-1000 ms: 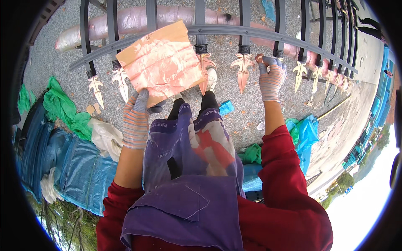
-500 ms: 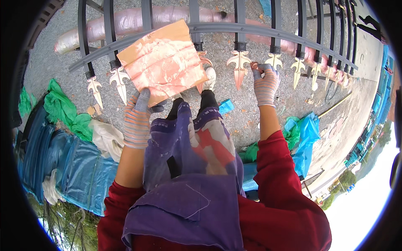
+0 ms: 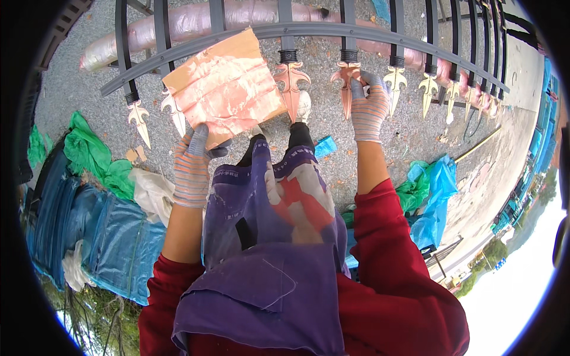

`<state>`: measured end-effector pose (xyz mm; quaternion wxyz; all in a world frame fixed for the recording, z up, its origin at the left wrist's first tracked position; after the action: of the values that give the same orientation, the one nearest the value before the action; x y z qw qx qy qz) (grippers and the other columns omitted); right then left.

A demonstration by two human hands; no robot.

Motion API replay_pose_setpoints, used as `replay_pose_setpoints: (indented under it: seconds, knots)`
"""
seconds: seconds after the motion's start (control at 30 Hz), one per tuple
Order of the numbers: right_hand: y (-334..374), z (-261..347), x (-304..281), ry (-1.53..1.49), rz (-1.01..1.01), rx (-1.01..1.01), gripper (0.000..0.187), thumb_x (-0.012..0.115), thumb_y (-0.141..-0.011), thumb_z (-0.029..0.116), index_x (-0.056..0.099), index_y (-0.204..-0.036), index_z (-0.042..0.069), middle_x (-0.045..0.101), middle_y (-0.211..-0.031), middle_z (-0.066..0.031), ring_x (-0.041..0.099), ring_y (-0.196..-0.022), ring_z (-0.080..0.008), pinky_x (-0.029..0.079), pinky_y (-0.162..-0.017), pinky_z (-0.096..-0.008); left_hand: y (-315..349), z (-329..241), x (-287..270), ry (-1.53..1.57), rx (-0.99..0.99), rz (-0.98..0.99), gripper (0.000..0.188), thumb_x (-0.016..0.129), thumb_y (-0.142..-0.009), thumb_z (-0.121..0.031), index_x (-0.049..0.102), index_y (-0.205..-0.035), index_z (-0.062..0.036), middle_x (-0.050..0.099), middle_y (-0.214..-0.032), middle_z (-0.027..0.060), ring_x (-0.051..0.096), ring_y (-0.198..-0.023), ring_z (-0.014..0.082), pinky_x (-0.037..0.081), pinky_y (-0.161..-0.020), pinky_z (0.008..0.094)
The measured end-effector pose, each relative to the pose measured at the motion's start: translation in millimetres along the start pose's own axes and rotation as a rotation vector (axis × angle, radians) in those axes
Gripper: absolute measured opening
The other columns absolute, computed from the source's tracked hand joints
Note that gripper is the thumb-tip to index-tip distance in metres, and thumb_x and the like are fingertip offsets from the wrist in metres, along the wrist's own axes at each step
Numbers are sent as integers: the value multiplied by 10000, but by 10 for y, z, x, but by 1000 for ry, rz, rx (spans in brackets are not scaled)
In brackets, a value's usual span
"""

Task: The person paints the decorative elements of a metal gate using a small brush and a palette. They apply paint to the ornate scrollwork and then to the spear-like finials at the bottom of the gate.

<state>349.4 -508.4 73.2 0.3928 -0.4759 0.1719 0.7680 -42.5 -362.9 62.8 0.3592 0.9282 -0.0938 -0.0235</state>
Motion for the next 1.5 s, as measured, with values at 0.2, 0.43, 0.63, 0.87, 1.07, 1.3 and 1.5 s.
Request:
replay_pose_setpoints:
  seconds: [0.2, 0.43, 0.63, 0.87, 1.07, 1.3, 1.5]
  knots:
    - [541, 272, 397, 192, 185, -107, 163, 764, -771, 249, 678, -871, 153, 667, -806, -70, 620, -821, -327, 438, -837, -458, 103, -118, 21, 53, -27, 20, 338, 701, -889, -301, 628, -1063, -21, 682, -904, 102, 693, -760, 212, 572, -622, 334]
    - [69, 243, 175, 205, 11, -49, 171, 781, -754, 214, 689, -884, 154, 673, -828, -72, 610, -813, -325, 451, -790, -421, 42, -102, -186, -69, 42, 18, 316, 691, -899, -296, 628, -1014, -8, 671, -869, 76, 668, -699, 130, 555, -617, 277]
    - [759, -227, 54, 166, 145, 155, 127, 740, -793, 287, 691, -849, 184, 663, -833, -30, 605, -878, -303, 443, -833, -454, 105, -159, -170, -85, 36, 8, 277, 676, -913, -287, 623, -993, -27, 667, -853, 69, 650, -664, 111, 526, -572, 254]
    - [122, -302, 124, 150, 118, 124, 162, 723, -789, 293, 679, -862, 154, 668, -841, -52, 602, -872, -309, 439, -840, -439, 106, -179, -24, -82, 23, 66, 368, 706, -886, -327, 600, -1046, -13, 662, -906, 86, 666, -683, 157, 550, -613, 291]
    - [825, -688, 162, 173, 351, 219, 163, 714, -802, 319, 683, -854, 168, 679, -844, -66, 606, -894, -334, 425, -875, -465, 67, 156, -75, -162, 48, 6, 346, 715, -873, -302, 625, -1070, -32, 679, -888, 85, 689, -753, 213, 563, -615, 341]
    - [567, -865, -540, -80, 113, 236, 144, 768, -766, 242, 686, -834, 145, 649, -796, -47, 597, -821, -319, 458, -784, -442, 394, -90, 671, -55, 24, 34, 354, 713, -876, -312, 623, -1083, -39, 681, -884, 89, 694, -757, 225, 571, -638, 348]
    - [-547, -1279, -374, 123, 148, 34, 139, 694, -809, 262, 681, -912, 168, 670, -886, -64, 605, -867, -329, 435, -862, -460, 337, 146, 1378, -88, 40, 56, 360, 725, -867, -253, 605, -1120, -28, 668, -945, 75, 678, -813, 206, 583, -690, 332]
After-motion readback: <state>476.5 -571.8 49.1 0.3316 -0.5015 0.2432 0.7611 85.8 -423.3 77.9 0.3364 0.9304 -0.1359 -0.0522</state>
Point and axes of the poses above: each hand's wrist, its own y-axis away from the middle knuckle, its own x-axis out of the palm, z = x × y, the point moved 10 cm from there along -y, towards the middle knuckle
